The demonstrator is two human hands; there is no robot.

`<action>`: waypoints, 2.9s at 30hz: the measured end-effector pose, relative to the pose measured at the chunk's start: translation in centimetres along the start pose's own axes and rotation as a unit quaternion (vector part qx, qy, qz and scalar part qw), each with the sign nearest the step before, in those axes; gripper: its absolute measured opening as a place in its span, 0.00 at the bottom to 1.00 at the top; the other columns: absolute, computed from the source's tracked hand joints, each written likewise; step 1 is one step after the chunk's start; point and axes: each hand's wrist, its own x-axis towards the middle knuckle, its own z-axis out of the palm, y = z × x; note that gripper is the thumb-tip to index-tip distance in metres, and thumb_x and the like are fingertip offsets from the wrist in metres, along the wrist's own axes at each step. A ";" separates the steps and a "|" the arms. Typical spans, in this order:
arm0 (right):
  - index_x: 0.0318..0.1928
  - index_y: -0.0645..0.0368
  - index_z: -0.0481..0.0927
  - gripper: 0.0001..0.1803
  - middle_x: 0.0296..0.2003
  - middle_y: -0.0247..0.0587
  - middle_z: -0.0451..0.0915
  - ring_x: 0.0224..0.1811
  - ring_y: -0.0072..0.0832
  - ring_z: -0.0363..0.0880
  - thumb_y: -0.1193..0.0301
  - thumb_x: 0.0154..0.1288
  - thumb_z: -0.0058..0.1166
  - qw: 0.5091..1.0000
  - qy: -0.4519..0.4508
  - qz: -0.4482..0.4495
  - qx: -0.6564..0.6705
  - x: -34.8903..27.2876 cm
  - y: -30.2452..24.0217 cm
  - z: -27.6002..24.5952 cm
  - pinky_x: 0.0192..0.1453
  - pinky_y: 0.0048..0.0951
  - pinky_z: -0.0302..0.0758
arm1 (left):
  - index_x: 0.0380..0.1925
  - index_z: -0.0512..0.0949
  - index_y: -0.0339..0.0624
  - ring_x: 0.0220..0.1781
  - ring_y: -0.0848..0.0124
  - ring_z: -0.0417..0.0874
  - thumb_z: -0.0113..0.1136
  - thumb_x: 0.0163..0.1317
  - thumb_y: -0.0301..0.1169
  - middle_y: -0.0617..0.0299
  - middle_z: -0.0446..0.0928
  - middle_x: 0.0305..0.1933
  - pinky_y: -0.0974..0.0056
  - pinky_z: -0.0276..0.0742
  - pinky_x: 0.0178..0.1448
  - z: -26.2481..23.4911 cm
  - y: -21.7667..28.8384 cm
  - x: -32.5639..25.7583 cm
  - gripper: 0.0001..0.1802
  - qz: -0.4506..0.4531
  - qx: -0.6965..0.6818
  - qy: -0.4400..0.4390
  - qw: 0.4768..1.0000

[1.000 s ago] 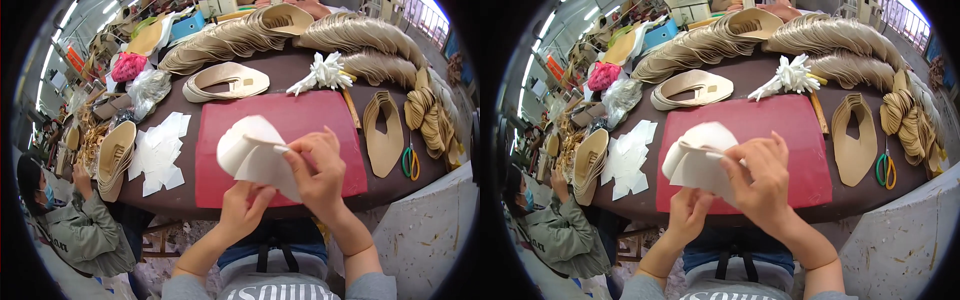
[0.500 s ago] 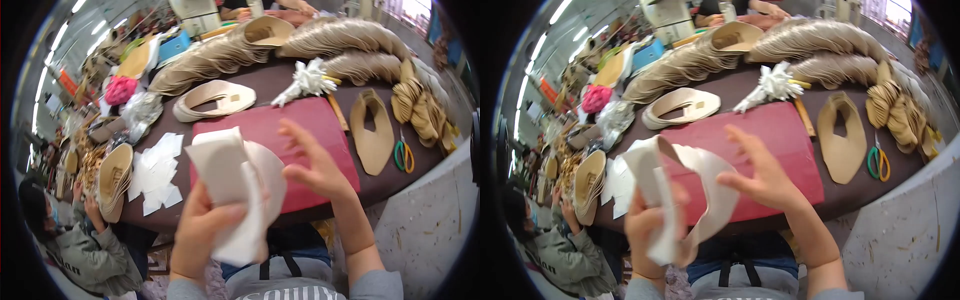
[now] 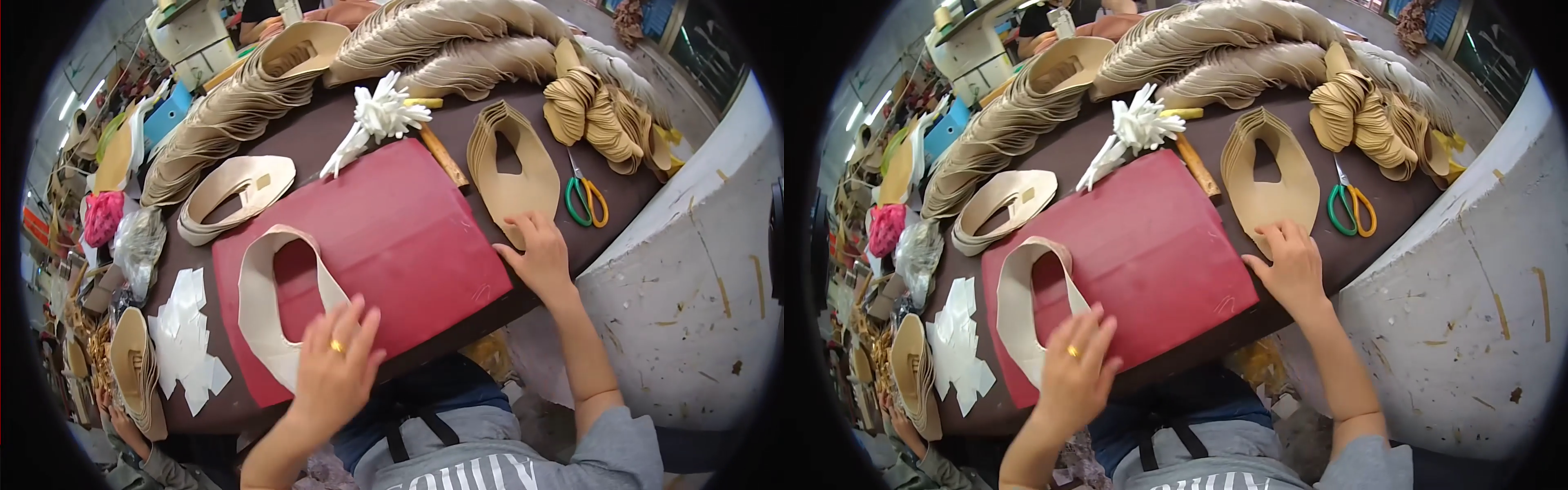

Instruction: The recorder is inserting padding or lining materials into the toe sections of shoe uppers at a factory workbench.

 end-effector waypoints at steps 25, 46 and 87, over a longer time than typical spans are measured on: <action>0.50 0.67 0.76 0.15 0.36 0.37 0.81 0.30 0.16 0.75 0.76 0.64 0.55 0.804 -0.191 0.193 0.529 2.9 -11.7 -2.7 0.33 0.13 0.72 | 0.49 0.70 0.32 0.32 0.73 0.77 0.53 0.65 0.28 0.55 0.78 0.37 0.72 0.74 0.33 -4.1 -3.0 3.3 0.15 -0.290 -0.519 0.142 0.791; 0.42 0.70 0.79 0.12 0.28 0.38 0.79 0.26 0.18 0.74 0.83 0.56 0.60 0.727 -0.489 0.159 0.454 -2.2 -15.8 1.9 0.32 0.15 0.74 | 0.41 0.73 0.33 0.24 0.78 0.78 0.69 0.49 0.20 0.56 0.79 0.27 0.78 0.75 0.27 -0.3 -4.1 -9.8 0.19 -0.436 -0.425 0.130 0.783; 0.36 0.68 0.81 0.12 0.28 0.45 0.83 0.21 0.32 0.75 0.82 0.47 0.56 0.852 -0.370 -0.253 0.271 5.5 -17.1 5.7 0.30 0.29 0.74 | 0.56 0.72 0.39 0.43 0.57 0.74 0.59 0.52 0.32 0.56 0.76 0.58 0.61 0.75 0.45 4.8 0.4 -2.4 0.29 -0.246 -0.007 -0.033 0.969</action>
